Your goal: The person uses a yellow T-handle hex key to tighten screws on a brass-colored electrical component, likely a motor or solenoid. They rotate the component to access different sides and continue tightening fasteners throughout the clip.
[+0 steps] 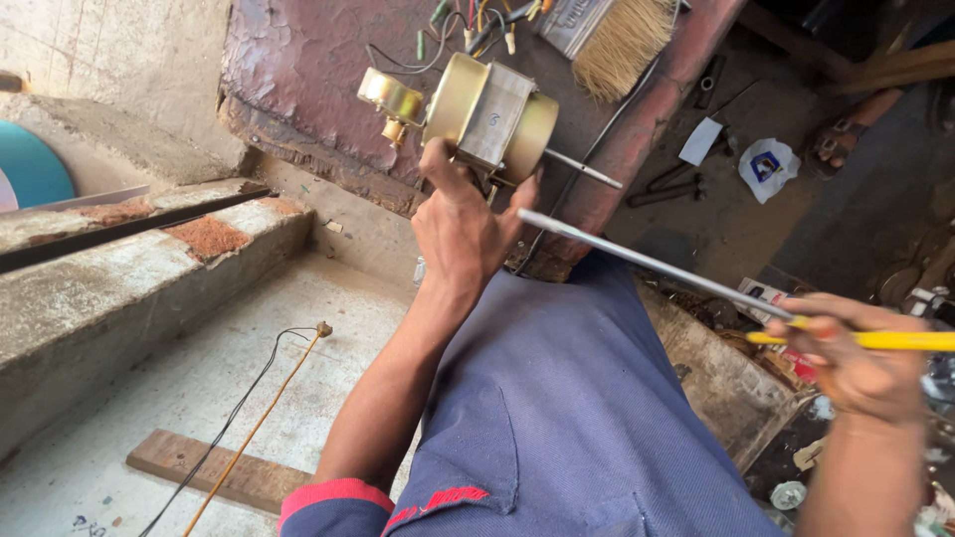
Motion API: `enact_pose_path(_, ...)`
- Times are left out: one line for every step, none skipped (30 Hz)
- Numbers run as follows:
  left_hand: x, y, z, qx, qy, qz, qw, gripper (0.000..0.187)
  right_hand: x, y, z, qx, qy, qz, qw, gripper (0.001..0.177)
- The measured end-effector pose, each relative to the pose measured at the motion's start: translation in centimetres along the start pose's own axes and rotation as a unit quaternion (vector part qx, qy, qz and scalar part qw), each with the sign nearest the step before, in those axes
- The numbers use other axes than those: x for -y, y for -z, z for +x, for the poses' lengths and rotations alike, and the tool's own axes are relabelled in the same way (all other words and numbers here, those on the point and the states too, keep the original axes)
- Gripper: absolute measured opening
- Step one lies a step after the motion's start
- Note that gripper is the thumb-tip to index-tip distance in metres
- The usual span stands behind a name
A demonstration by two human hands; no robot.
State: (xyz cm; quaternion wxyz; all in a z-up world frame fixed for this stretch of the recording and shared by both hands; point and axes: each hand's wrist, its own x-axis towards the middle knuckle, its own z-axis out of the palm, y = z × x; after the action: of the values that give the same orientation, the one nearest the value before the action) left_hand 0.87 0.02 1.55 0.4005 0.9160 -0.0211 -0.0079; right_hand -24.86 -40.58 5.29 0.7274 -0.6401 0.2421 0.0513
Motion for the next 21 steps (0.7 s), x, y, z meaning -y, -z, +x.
enact_pose_path(0.0, 0.2, 0.2, 0.019, 0.012, 0.004, 1.0, 0.085, -0.2, -2.0, 0.6, 0.022, 0.005, 0.004, 1.0, 0.029)
enact_pose_path(-0.1, 0.4, 0.5, 0.039, 0.025, 0.008, 0.999, 0.085, -0.2, -3.8, 1.0, 0.018, 0.005, 0.025, 1.0, 0.029)
enact_pose_path(-0.1, 0.6, 0.7, 0.056, 0.037, 0.012, 0.998, 0.085, -0.3, -5.4, 1.4, 0.015, 0.005, 0.047, 0.999, 0.03)
enact_pose_path(-0.3, 0.8, 0.9, 0.058, 0.042, 0.01, 0.997, 0.085, 0.0, -6.5, 1.9, 0.013, 0.006, 0.069, 0.998, 0.03)
enact_pose_path(-0.4, 0.9, 1.0, 0.061, 0.045, 0.008, 0.997, 0.085, 0.3, -7.4, 2.2, 0.014, 0.01, 0.065, 0.998, 0.029)
enact_pose_path(-0.6, 1.0, 1.2, 0.065, 0.048, 0.007, 0.997, 0.085, 0.5, -8.0, 2.6, 0.016, 0.015, 0.06, 0.998, 0.029)
enact_pose_path(-0.6, 1.1, 1.2, 0.06, 0.047, 0.006, 0.997, 0.086, 0.6, -8.6, 2.6, 0.012, 0.018, 0.057, 0.998, 0.028)
enact_pose_path(-0.6, 1.1, 1.3, 0.056, 0.046, 0.005, 0.997, 0.087, 0.7, -8.9, 2.9, 0.017, 0.025, 0.055, 0.998, 0.027)
enact_pose_path(-0.7, 1.0, 1.2, 0.054, 0.044, 0.003, 0.998, 0.087, 0.7, -9.2, 3.0, 0.019, 0.031, 0.052, 0.998, 0.027)
enact_pose_path(-0.6, 0.8, 1.2, 0.061, 0.049, 0.005, 0.997, 0.087, 0.8, -9.5, 3.2, 0.021, 0.038, 0.049, 0.998, 0.026)
enact_pose_path(-0.5, 0.7, 1.2, 0.069, 0.055, 0.006, 0.996, 0.087, 0.9, -9.7, 3.3, 0.019, 0.053, 0.007, 0.998, 0.024)
enact_pose_path(-0.4, 0.5, 1.2, 0.076, 0.061, 0.008, 0.995, 0.087, 1.2, -9.8, 3.4, 0.018, 0.068, -0.035, 0.997, 0.023)
enact_pose_path(-0.3, 0.4, 1.1, 0.072, 0.059, 0.008, 0.996, 0.087, 1.5, -10.1, 3.5, 0.017, 0.084, -0.077, 0.993, 0.021)
enact_pose_path(-0.1, 0.4, 1.1, 0.068, 0.056, 0.008, 0.996, 0.086, 1.8, -10.5, 3.6, 0.02, 0.098, -0.112, 0.989, 0.021)
enact_pose_path(-0.1, 0.3, 1.1, 0.063, 0.053, 0.008, 0.997, 0.086, 2.2, -10.9, 3.7, 0.023, 0.113, -0.148, 0.982, 0.022)
enact_pose_path(0.0, 0.4, 1.0, 0.06, 0.047, 0.008, 0.997, 0.086, 2.6, -11.4, 3.7, 0.025, 0.128, -0.183, 0.974, 0.022)
enact_pose_path(0.0, 0.3, 0.9, 0.055, 0.042, 0.007, 0.998, 0.086, 3.0, -11.9, 3.9, 0.017, 0.143, -0.201, 0.969, 0.021)
enact_pose_path(0.1, 0.3, 0.8, 0.051, 0.036, 0.006, 0.998, 0.086, 3.4, -12.3, 4.0, 0.009, 0.158, -0.22, 0.963, 0.02)
enact_pose_path(0.1, 0.3, 0.8, 0.048, 0.036, 0.003, 0.998, 0.086, 3.8, -12.7, 4.1, 0.002, 0.173, -0.238, 0.956, 0.02)
enact_pose_path(0.1, 0.2, 0.8, 0.045, 0.036, 0.0, 0.998, 0.085, 4.3, -13.0, 4.1, 0.007, 0.203, -0.297, 0.933, 0.017)
enact_pose_path(0.2, 0.2, 0.7, 0.043, 0.037, -0.003, 0.998, 0.084, 4.7, -13.1, 4.1, 0.012, 0.232, -0.353, 0.906, 0.015)
